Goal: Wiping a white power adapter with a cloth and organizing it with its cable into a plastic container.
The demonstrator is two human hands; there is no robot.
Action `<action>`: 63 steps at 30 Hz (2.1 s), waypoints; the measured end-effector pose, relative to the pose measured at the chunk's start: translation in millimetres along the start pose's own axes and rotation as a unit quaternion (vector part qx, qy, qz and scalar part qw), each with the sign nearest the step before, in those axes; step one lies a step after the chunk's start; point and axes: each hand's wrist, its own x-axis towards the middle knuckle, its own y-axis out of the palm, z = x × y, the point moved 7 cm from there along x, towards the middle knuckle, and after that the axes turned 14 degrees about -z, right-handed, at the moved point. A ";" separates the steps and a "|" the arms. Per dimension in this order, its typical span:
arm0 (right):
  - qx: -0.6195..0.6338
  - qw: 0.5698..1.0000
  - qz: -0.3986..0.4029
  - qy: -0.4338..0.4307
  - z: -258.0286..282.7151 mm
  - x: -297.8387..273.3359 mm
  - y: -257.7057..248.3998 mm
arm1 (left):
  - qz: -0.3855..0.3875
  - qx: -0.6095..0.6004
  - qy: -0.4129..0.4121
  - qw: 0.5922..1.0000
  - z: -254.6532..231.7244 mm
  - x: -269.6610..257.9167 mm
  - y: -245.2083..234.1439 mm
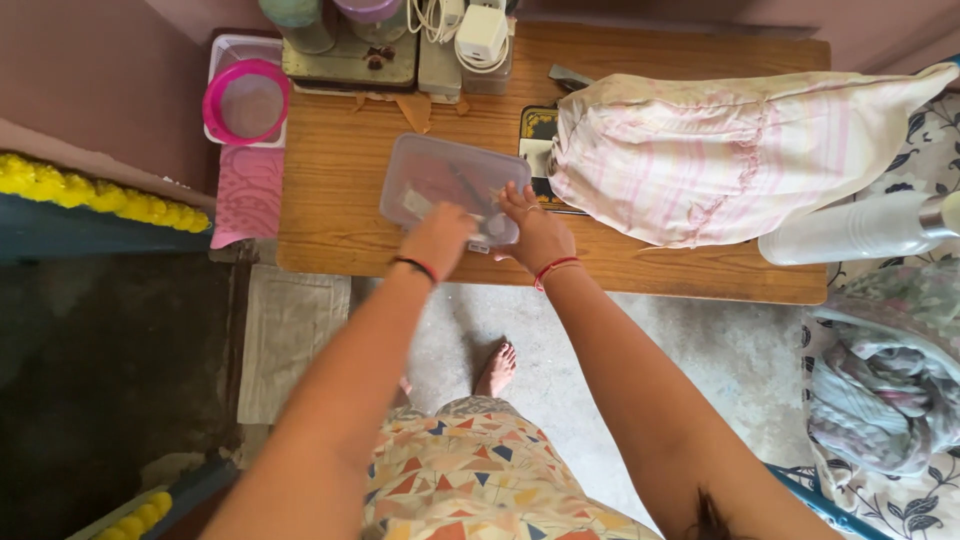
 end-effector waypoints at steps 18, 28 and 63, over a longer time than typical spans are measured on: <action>-0.009 1.000 0.015 0.007 2.8 0.0 -1.9 | -0.039 0.039 -0.094 0.994 60.8 -27.9 -23.3; 0.116 0.989 -0.049 0.084 -8.1 10.3 -13.9 | -0.199 -0.057 -0.262 0.943 102.4 7.0 -27.1; -0.023 0.985 0.016 0.169 22.5 10.5 -18.3 | 0.033 -0.087 0.015 0.996 67.6 44.9 -14.5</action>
